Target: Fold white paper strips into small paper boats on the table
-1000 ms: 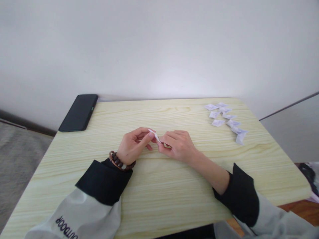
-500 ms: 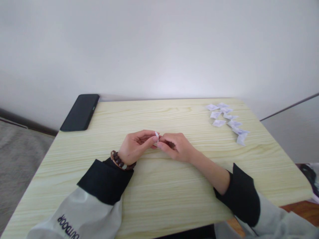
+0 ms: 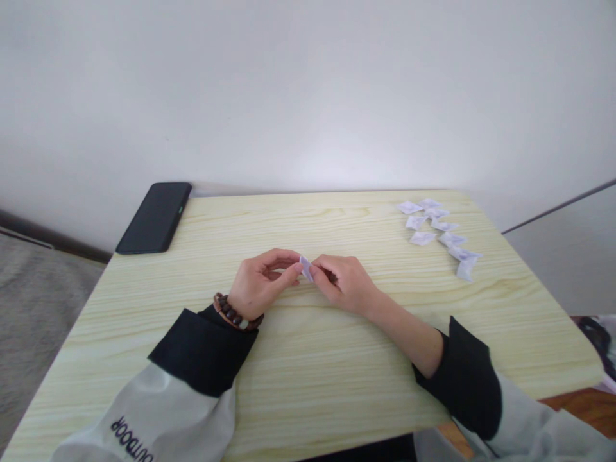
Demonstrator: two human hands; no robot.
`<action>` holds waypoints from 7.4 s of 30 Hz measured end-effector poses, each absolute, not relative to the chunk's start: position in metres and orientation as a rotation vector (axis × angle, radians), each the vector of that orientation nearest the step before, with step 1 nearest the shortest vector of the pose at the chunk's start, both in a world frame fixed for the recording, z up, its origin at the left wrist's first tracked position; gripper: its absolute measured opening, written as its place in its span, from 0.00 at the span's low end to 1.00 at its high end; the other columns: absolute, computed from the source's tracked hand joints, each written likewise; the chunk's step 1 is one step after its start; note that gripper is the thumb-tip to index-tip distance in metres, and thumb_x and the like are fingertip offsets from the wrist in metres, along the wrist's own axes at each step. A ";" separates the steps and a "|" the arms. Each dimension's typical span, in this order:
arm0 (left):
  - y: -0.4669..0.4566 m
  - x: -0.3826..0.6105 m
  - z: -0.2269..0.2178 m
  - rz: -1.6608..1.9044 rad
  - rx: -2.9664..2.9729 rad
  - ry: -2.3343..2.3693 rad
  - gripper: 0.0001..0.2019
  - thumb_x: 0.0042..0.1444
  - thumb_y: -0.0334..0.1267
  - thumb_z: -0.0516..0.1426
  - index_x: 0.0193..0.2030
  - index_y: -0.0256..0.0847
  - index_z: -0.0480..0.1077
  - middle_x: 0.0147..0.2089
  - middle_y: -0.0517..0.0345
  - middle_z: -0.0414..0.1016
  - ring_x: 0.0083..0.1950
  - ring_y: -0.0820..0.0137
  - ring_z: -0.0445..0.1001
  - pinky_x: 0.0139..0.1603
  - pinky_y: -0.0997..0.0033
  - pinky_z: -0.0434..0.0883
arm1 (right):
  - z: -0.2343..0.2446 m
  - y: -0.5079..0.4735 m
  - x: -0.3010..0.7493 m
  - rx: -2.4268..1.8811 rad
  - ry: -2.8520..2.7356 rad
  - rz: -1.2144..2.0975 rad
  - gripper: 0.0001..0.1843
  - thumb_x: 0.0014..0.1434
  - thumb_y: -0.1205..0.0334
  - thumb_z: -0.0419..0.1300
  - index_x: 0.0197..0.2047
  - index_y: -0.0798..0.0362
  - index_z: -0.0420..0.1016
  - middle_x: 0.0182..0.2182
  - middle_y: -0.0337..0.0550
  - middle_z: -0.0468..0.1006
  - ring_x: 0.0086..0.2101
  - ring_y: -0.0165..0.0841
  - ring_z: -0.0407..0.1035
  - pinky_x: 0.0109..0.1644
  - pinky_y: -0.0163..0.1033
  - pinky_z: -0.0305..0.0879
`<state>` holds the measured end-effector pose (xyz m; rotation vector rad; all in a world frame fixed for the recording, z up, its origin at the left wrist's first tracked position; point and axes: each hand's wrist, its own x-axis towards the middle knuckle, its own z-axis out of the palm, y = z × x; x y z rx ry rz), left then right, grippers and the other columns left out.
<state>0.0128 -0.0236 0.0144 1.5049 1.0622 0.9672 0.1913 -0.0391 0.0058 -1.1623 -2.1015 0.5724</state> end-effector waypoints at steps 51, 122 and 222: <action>-0.021 0.013 0.021 0.819 1.301 1.040 0.17 0.44 0.46 0.65 0.36 0.35 0.76 0.34 0.53 0.81 0.37 0.64 0.79 0.42 0.66 0.76 | 0.001 -0.036 0.191 -0.951 -2.066 0.016 0.08 0.59 0.67 0.54 0.28 0.51 0.67 0.22 0.37 0.71 0.25 0.27 0.64 0.33 0.35 0.58; -0.024 0.013 0.014 0.787 1.670 1.071 0.16 0.52 0.49 0.58 0.33 0.36 0.76 0.31 0.55 0.80 0.32 0.70 0.76 0.35 0.74 0.74 | 0.005 -0.032 0.189 -1.124 -1.684 1.033 0.11 0.58 0.57 0.58 0.29 0.55 0.71 0.24 0.38 0.74 0.22 0.24 0.62 0.25 0.30 0.56; -0.033 -0.002 0.003 0.858 2.733 1.309 0.08 0.59 0.35 0.55 0.34 0.39 0.76 0.40 0.56 0.78 0.43 0.65 0.72 0.44 0.66 0.72 | 0.006 -0.046 0.179 -1.474 -2.372 0.173 0.13 0.65 0.56 0.50 0.39 0.51 0.72 0.36 0.42 0.74 0.38 0.34 0.67 0.40 0.39 0.56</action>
